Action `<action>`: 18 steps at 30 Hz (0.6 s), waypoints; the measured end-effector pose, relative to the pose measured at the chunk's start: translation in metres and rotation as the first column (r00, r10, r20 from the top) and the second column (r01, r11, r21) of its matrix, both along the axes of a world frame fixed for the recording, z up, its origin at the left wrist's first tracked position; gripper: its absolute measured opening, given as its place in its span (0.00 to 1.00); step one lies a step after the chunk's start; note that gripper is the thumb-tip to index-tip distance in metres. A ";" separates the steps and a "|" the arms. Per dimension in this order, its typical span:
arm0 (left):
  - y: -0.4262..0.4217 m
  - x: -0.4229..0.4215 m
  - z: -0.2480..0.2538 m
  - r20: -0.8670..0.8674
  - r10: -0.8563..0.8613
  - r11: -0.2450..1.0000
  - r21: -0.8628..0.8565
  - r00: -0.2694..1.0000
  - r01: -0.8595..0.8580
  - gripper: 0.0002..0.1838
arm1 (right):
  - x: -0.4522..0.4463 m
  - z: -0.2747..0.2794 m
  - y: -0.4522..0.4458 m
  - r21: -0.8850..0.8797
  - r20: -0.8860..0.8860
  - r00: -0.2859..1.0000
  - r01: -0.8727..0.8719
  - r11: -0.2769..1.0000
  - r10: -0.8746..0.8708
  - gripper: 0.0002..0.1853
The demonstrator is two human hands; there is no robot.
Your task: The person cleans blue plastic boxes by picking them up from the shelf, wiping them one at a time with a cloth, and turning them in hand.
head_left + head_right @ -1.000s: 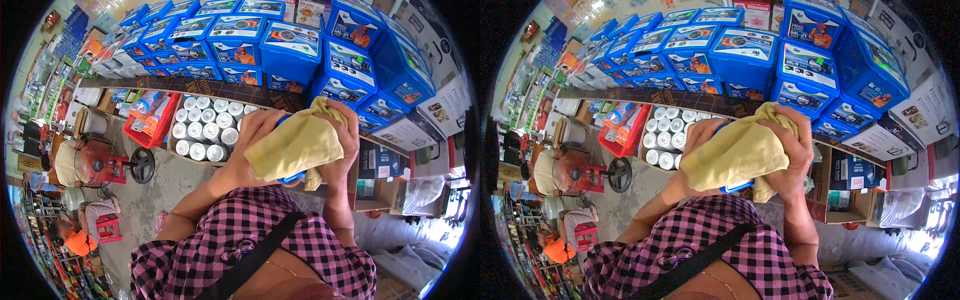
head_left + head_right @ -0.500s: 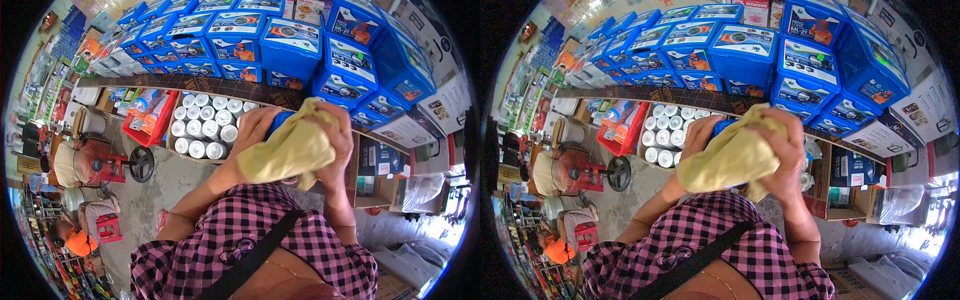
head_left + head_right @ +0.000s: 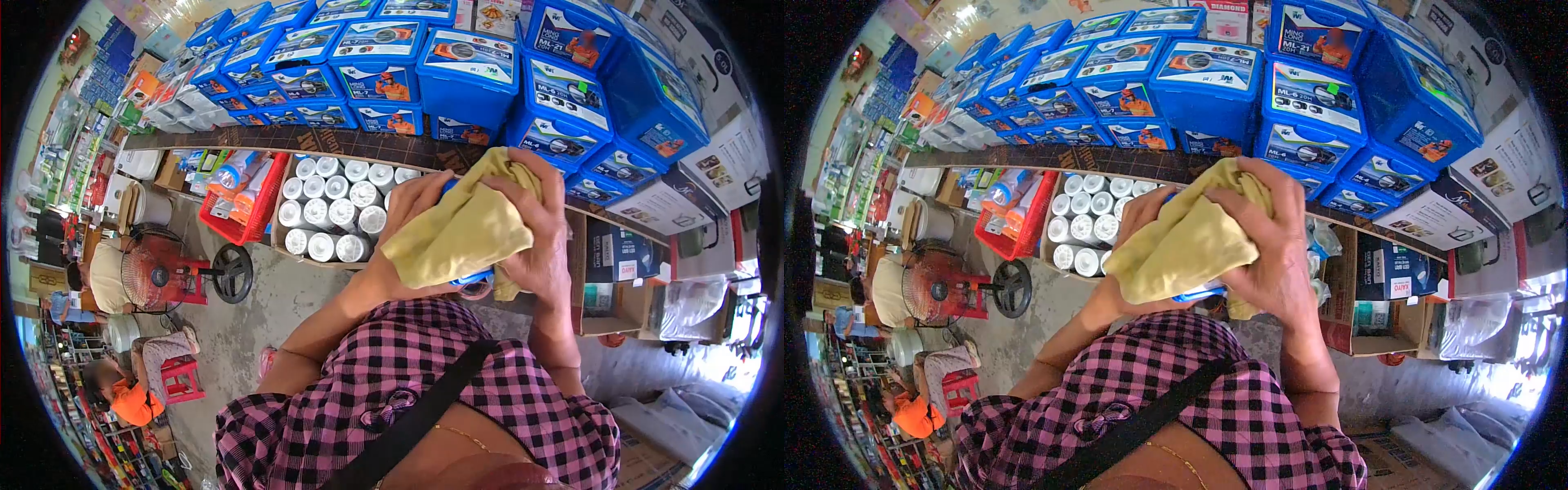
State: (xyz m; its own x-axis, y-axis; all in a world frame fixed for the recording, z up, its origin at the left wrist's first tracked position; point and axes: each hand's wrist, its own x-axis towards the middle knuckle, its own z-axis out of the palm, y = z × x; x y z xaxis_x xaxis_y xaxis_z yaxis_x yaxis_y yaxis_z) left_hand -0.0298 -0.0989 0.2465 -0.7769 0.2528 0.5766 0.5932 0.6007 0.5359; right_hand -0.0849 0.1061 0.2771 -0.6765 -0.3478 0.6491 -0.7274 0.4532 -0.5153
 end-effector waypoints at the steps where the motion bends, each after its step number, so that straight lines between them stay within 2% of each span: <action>1: 0.000 0.000 -0.003 0.006 0.000 1.000 0.000 1.000 0.000 0.58 | 0.005 0.009 0.001 0.055 0.084 0.994 -0.078 0.995 0.073 0.35; 3: -0.001 0.000 -0.007 -0.013 0.046 0.999 0.017 0.999 -0.046 0.58 | 0.013 0.019 0.006 0.138 0.229 0.956 -0.217 0.966 0.182 0.45; 7: 0.003 -0.002 -0.008 0.010 0.059 0.998 -0.009 0.998 -0.059 0.58 | 0.014 0.022 0.006 0.103 0.237 0.950 -0.234 0.967 0.205 0.44; 9: 0.007 -0.003 -0.010 -0.112 0.097 0.992 -0.075 0.989 -0.106 0.58 | 0.013 0.019 -0.002 0.061 0.226 0.971 -0.095 0.994 0.079 0.40; 10: 0.006 -0.003 -0.010 -0.113 0.097 0.992 -0.075 0.989 -0.106 0.58 | 0.014 0.014 -0.006 0.061 0.225 0.971 -0.095 0.994 0.079 0.40; 12: 0.004 -0.002 -0.009 0.056 0.072 0.990 0.116 0.996 -0.078 0.59 | 0.014 0.002 -0.013 -0.092 0.215 0.976 0.030 0.995 -0.009 0.32; 13: 0.004 0.000 -0.008 0.151 0.049 0.972 0.222 0.987 -0.082 0.61 | 0.007 0.001 -0.008 -0.171 0.211 0.974 -0.048 0.984 0.084 0.27; 16: 0.005 0.001 -0.003 0.067 0.091 0.971 0.214 0.994 -0.103 0.64 | 0.002 0.007 0.018 -0.407 0.282 0.946 -0.034 0.913 0.162 0.25; 18: 0.002 0.002 0.003 0.054 0.090 0.968 0.230 0.994 -0.101 0.66 | 0.003 0.020 0.033 -0.453 0.188 0.980 0.142 0.880 -0.062 0.25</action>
State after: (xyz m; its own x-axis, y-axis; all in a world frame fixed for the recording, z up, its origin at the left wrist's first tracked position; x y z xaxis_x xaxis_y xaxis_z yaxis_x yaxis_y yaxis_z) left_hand -0.0281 -0.0970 0.2491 -0.8163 0.0394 0.5763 0.5126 0.5095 0.6912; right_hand -0.0816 0.1391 0.2973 -0.8018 0.0415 0.5962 -0.5778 0.2013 -0.7910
